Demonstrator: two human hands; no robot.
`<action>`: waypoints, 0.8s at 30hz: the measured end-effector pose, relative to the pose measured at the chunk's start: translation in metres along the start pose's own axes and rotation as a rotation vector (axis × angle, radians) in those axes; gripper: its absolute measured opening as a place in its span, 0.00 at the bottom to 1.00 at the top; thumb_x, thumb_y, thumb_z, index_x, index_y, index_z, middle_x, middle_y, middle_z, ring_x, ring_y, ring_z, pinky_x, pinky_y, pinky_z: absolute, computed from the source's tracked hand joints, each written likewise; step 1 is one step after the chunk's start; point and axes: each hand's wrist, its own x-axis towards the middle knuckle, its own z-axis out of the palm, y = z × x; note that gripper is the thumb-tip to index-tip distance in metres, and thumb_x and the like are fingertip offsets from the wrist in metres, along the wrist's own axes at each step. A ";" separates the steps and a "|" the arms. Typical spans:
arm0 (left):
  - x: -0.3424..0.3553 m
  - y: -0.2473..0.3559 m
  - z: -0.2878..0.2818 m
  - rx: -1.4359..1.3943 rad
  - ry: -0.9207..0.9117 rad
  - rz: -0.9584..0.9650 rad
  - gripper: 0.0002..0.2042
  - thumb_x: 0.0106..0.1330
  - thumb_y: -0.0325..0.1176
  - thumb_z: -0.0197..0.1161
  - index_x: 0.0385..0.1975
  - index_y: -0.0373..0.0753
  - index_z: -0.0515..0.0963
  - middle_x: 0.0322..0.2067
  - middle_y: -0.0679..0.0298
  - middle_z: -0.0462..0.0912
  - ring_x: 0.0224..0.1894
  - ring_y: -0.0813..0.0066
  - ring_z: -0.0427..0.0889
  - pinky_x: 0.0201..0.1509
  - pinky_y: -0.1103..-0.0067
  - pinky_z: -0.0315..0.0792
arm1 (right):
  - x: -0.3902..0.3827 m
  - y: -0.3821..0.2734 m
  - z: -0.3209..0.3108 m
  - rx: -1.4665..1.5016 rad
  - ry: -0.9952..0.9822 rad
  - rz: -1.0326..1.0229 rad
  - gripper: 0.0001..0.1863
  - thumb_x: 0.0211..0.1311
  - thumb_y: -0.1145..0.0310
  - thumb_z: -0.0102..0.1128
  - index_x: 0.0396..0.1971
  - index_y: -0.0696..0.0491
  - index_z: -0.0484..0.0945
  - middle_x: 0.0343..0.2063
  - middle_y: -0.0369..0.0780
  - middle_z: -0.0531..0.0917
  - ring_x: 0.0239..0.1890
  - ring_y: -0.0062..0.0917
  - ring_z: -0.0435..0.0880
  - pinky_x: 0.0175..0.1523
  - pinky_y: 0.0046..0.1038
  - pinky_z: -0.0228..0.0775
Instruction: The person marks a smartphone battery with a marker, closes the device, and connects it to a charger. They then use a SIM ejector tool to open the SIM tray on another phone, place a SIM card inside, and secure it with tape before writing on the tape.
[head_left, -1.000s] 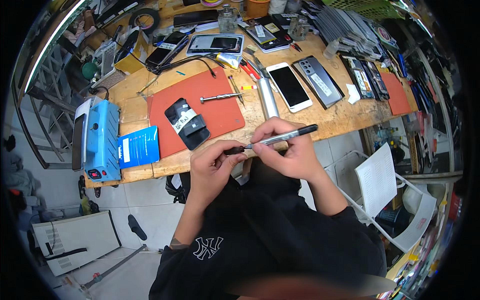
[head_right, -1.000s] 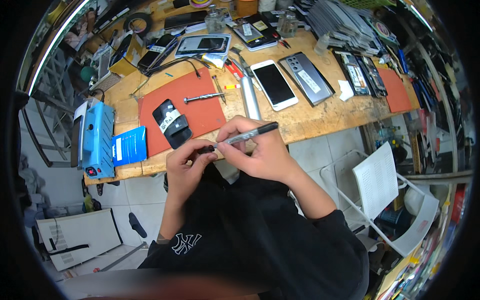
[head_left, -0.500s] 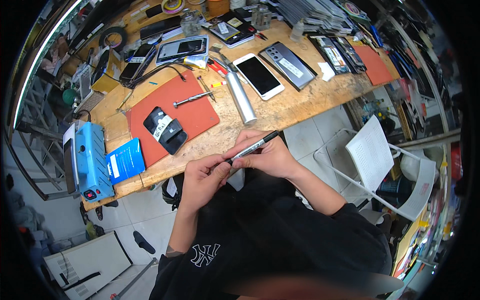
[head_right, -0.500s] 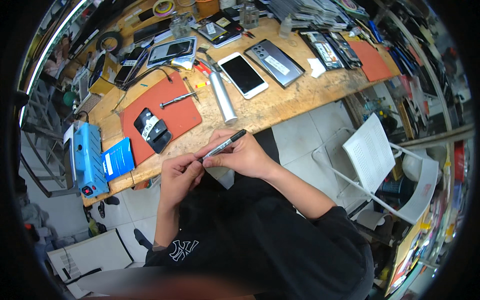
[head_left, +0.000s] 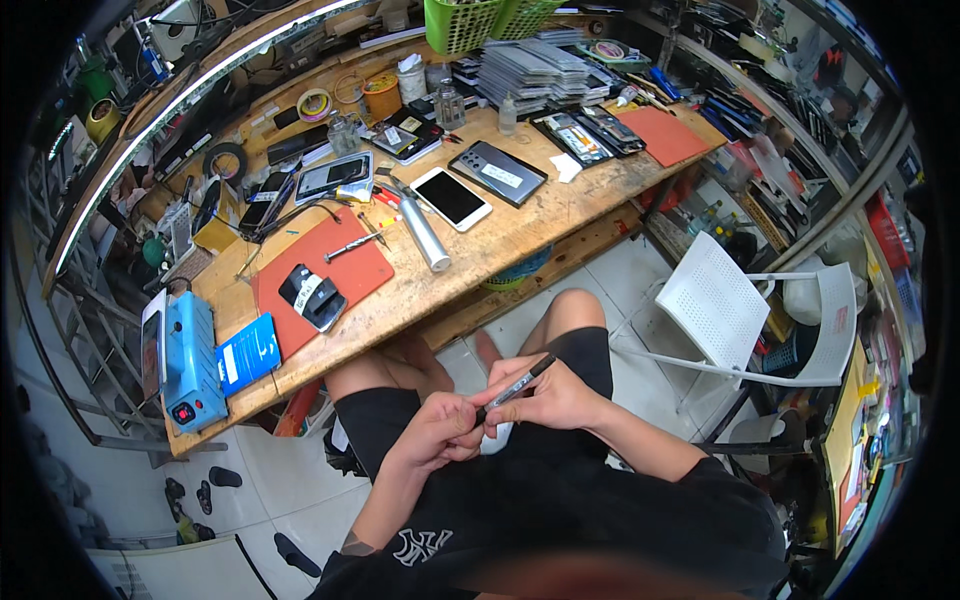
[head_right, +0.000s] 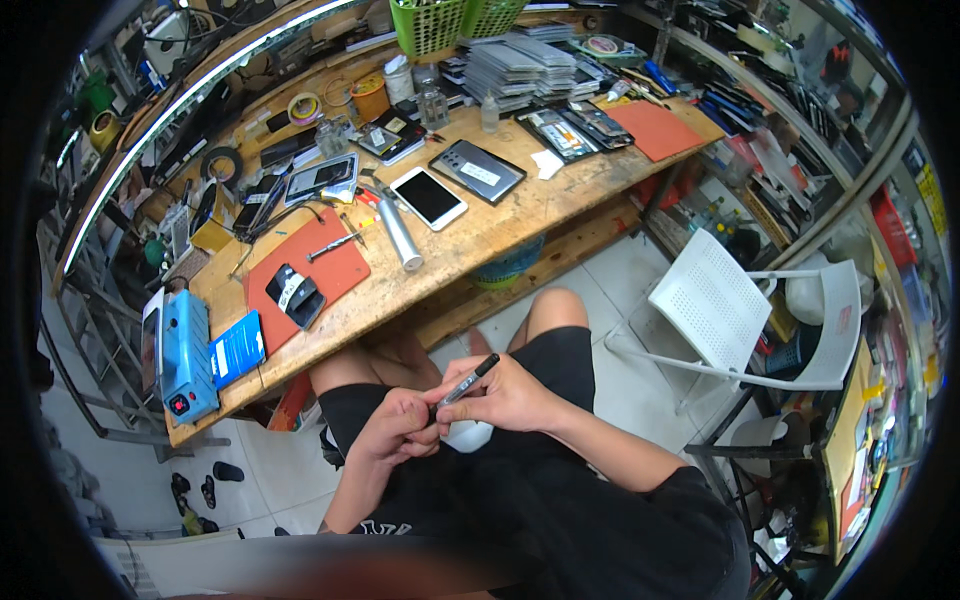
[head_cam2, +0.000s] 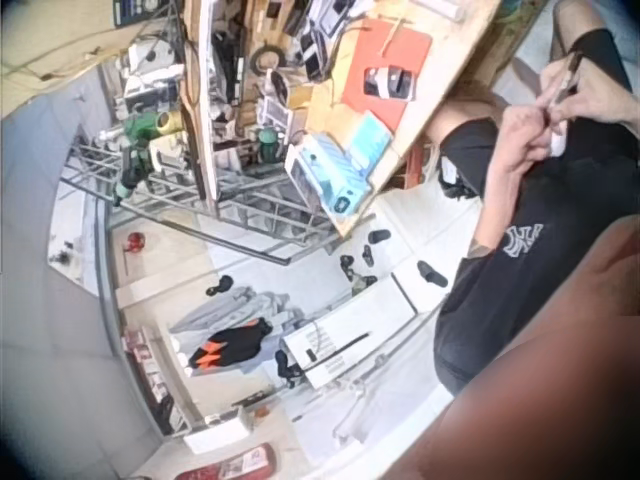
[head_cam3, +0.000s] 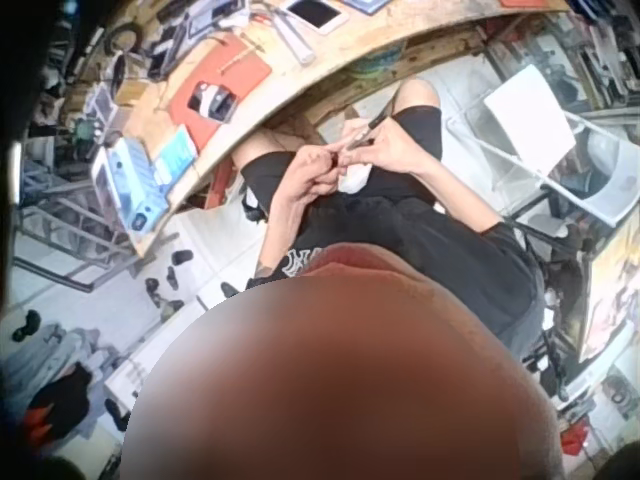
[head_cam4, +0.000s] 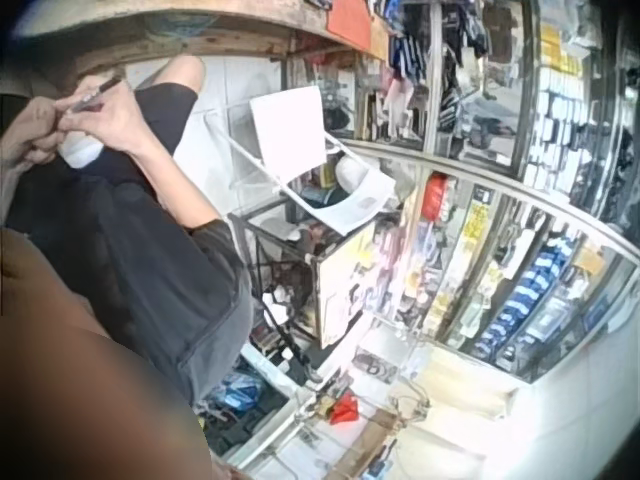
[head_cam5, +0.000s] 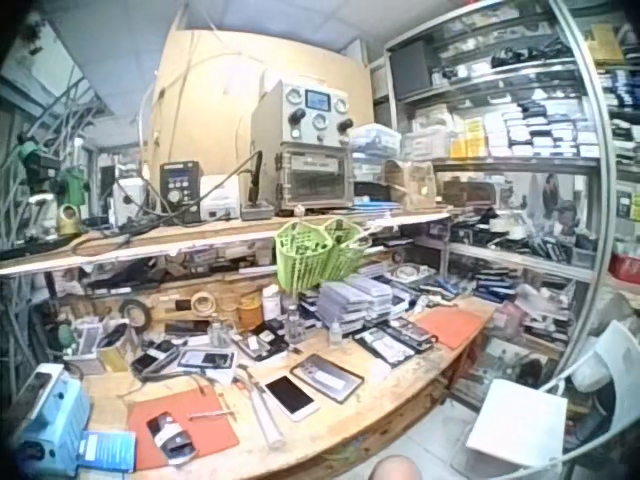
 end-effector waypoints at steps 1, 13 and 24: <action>-0.001 -0.004 0.005 0.026 0.002 0.014 0.24 0.78 0.48 0.60 0.42 0.25 0.78 0.17 0.75 0.60 0.15 0.89 0.52 0.20 0.85 0.46 | -0.007 -0.004 0.000 -0.085 -0.003 -0.017 0.09 0.68 0.74 0.69 0.46 0.59 0.87 0.34 0.35 0.87 0.38 0.17 0.87 0.46 0.22 0.77; 0.008 0.055 0.017 0.634 -0.376 0.106 0.28 0.68 0.36 0.72 0.65 0.32 0.76 0.51 0.56 0.86 0.48 0.71 0.85 0.56 0.76 0.77 | 0.108 -0.184 -0.127 -0.678 0.761 -0.914 0.25 0.72 0.74 0.64 0.61 0.56 0.60 0.41 0.46 0.89 0.37 0.23 0.87 0.38 0.22 0.79; 0.006 0.075 0.014 0.698 -0.593 0.286 0.20 0.68 0.28 0.70 0.60 0.34 0.80 0.52 0.55 0.84 0.52 0.60 0.84 0.56 0.72 0.76 | 0.235 -0.314 -0.149 -1.561 0.982 -0.913 0.38 0.57 0.51 0.74 0.59 0.63 0.74 0.47 0.57 0.85 0.51 0.52 0.85 0.57 0.42 0.77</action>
